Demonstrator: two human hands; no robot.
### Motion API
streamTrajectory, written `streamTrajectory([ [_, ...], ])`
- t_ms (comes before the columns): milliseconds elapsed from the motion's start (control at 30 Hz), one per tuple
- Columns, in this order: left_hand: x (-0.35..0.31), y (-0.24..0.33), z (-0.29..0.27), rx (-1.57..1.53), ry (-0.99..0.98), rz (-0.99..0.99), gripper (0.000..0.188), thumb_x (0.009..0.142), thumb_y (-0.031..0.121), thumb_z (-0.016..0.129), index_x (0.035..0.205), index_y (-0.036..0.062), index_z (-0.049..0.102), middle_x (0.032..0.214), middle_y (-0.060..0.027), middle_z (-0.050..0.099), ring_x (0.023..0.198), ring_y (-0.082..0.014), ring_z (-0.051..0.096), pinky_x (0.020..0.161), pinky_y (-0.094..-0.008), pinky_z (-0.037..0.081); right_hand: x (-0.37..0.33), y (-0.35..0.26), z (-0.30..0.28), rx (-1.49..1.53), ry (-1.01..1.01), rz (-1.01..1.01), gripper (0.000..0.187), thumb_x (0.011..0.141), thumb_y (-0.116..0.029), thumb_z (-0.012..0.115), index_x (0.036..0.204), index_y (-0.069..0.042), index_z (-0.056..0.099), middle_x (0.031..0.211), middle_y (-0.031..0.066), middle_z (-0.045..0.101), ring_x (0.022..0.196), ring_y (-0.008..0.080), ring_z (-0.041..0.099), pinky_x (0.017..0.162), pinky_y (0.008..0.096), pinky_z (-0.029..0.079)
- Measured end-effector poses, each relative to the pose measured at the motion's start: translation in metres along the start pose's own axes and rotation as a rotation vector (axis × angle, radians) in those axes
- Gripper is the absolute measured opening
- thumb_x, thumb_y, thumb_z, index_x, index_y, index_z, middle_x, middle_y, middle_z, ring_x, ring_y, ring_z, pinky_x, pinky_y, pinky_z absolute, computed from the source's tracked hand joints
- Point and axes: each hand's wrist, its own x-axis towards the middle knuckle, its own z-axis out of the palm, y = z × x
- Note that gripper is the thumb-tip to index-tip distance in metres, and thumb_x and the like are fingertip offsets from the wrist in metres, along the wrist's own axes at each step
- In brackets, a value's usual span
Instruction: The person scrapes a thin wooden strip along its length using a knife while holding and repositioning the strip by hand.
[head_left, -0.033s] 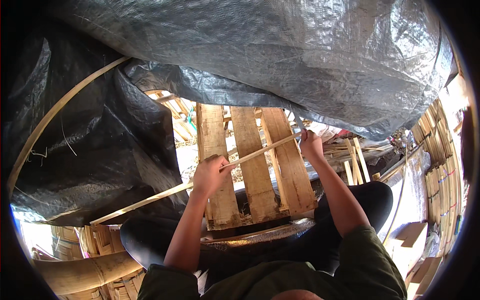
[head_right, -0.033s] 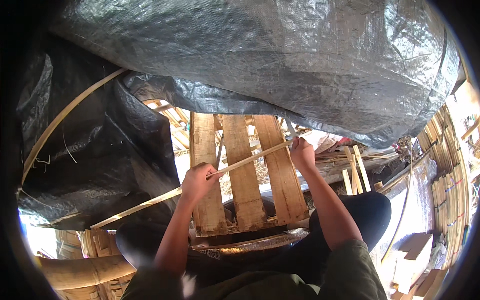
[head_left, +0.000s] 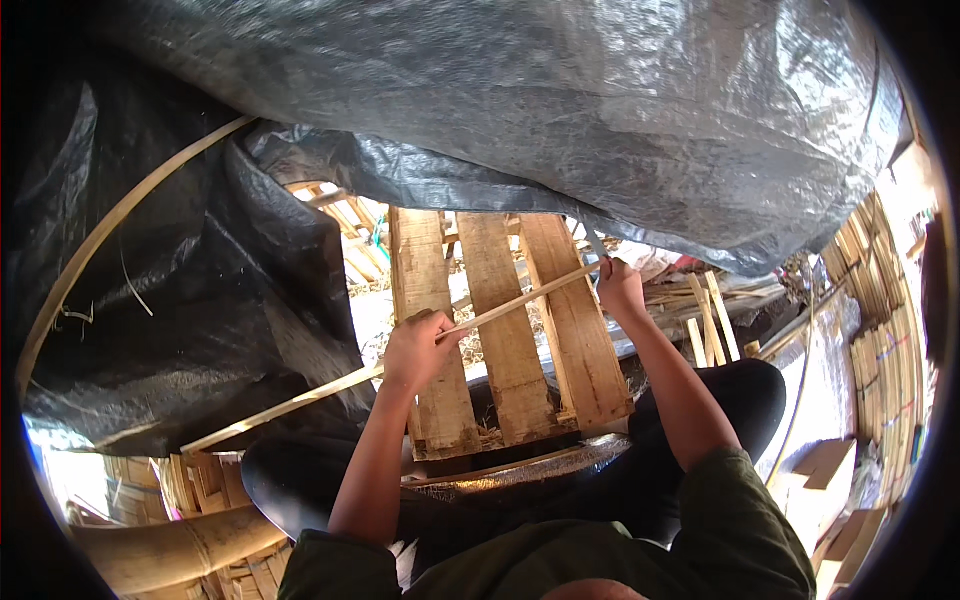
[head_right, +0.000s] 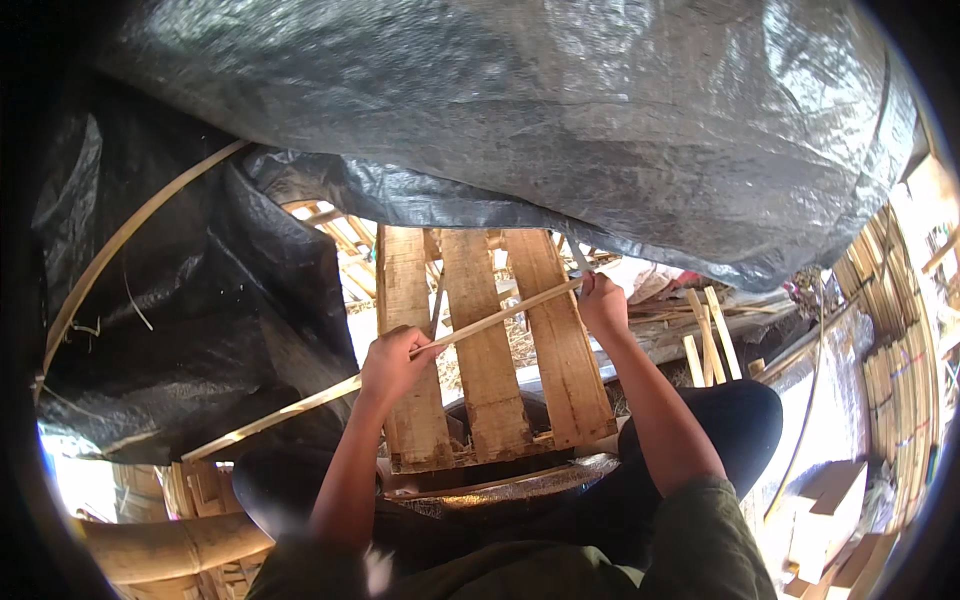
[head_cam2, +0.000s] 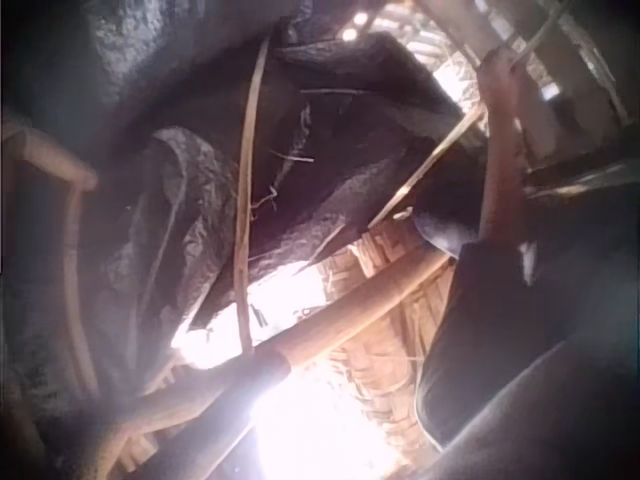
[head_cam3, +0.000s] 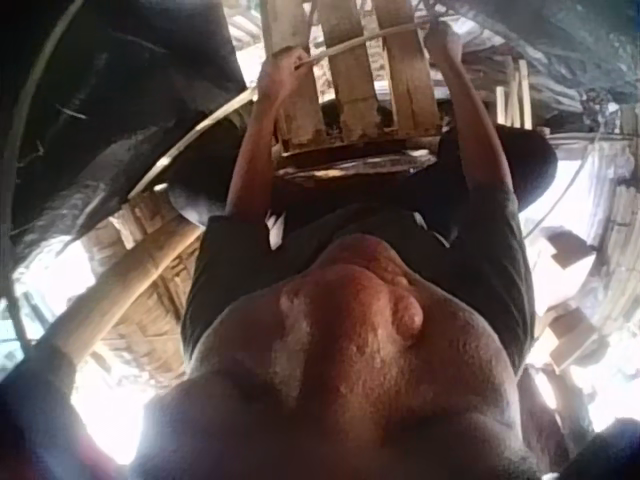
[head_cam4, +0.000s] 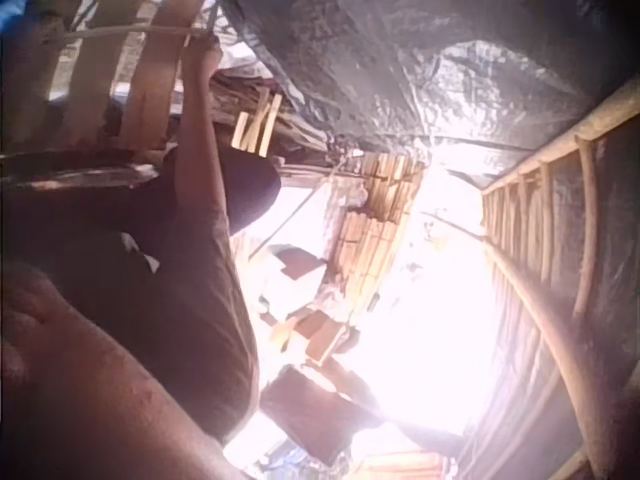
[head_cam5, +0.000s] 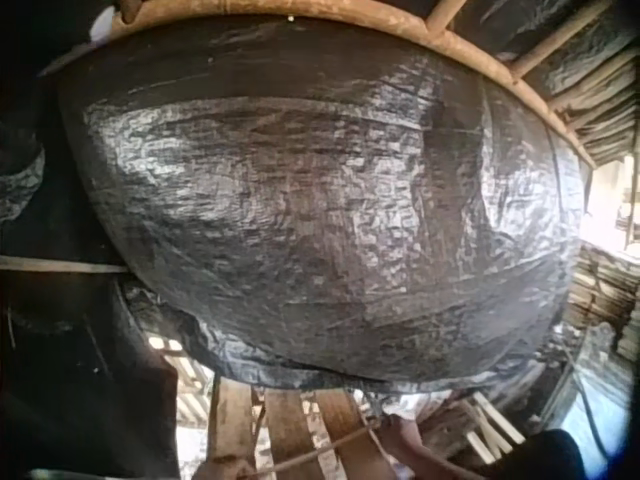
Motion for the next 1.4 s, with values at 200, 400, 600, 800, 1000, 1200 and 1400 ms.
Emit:
streamTrajectory([
  [200, 0.001, -0.002, 0.003, 0.003, 0.030, 0.010, 0.029, 0.081, 0.033, 0.074, 0.080, 0.0058, 0.063, 0.078, -0.0103, 0.065, 0.069, -0.0270, 0.065, 0.061, -0.0372, 0.050, 0.006, 0.002, -0.002, -0.024, -0.063, 0.021, 0.037, 0.095, -0.031, 0.048, 0.085, 0.000, 0.064, 0.076, 0.0280, 0.064, 0.074, 0.0484, 0.061, 0.069, 0.0540, 0.049],
  [400, -0.002, -0.003, 0.001, 0.001, 0.026, 0.010, 0.030, 0.082, 0.034, 0.074, 0.080, 0.0060, 0.063, 0.077, -0.0108, 0.065, 0.070, -0.0275, 0.065, 0.061, -0.0369, 0.050, 0.011, 0.003, -0.008, -0.023, -0.122, 0.024, 0.038, 0.096, -0.031, 0.048, 0.084, 0.001, 0.064, 0.075, 0.0270, 0.064, 0.074, 0.0482, 0.061, 0.069, 0.0543, 0.049],
  [600, -0.003, -0.003, -0.002, -0.007, -0.013, -0.004, 0.030, 0.082, 0.034, 0.073, 0.080, 0.0057, 0.062, 0.078, -0.0107, 0.065, 0.069, -0.0275, 0.065, 0.062, -0.0377, 0.050, -0.004, 0.000, -0.001, -0.045, -0.021, -0.009, 0.038, 0.096, -0.032, 0.048, 0.083, 0.001, 0.063, 0.075, 0.0264, 0.064, 0.077, 0.0467, 0.062, 0.069, 0.0529, 0.049],
  [800, -0.003, 0.000, -0.001, -0.014, -0.001, -0.005, 0.030, 0.082, 0.034, 0.073, 0.079, 0.0058, 0.062, 0.078, -0.0103, 0.064, 0.069, -0.0278, 0.064, 0.063, -0.0378, 0.050, -0.006, -0.003, -0.003, -0.007, -0.029, -0.051, 0.037, 0.095, -0.033, 0.048, 0.088, -0.001, 0.066, 0.078, 0.0267, 0.064, 0.078, 0.0481, 0.061, 0.069, 0.0528, 0.049],
  [1000, -0.003, -0.006, 0.006, 0.011, 0.042, 0.067, 0.030, 0.081, 0.034, 0.074, 0.079, 0.0066, 0.062, 0.077, -0.0097, 0.064, 0.069, -0.0277, 0.064, 0.063, -0.0380, 0.050, -0.007, -0.002, -0.005, 0.002, -0.037, -0.141, 0.036, 0.096, -0.031, 0.047, 0.087, -0.002, 0.066, 0.080, 0.0254, 0.065, 0.078, 0.0464, 0.062, 0.070, 0.0525, 0.049],
  [1200, -0.006, -0.002, 0.009, 0.036, 0.042, 0.041, 0.029, 0.081, 0.032, 0.074, 0.078, 0.0068, 0.062, 0.079, -0.0092, 0.064, 0.070, -0.0273, 0.064, 0.063, -0.0377, 0.050, -0.002, -0.005, -0.013, 0.001, -0.115, 0.040, 0.033, 0.095, -0.028, 0.047, 0.087, -0.001, 0.065, 0.082, 0.0279, 0.064, 0.081, 0.0478, 0.061, 0.073, 0.0523, 0.049],
  [1400, -0.006, -0.002, 0.012, -0.002, 0.058, 0.044, 0.029, 0.081, 0.032, 0.074, 0.078, 0.0061, 0.062, 0.077, -0.0094, 0.064, 0.069, -0.0268, 0.063, 0.062, -0.0378, 0.049, 0.004, 0.004, -0.019, -0.072, -0.165, 0.079, 0.035, 0.096, -0.028, 0.043, 0.089, -0.002, 0.066, 0.084, 0.0267, 0.065, 0.081, 0.0466, 0.062, 0.075, 0.0525, 0.050],
])
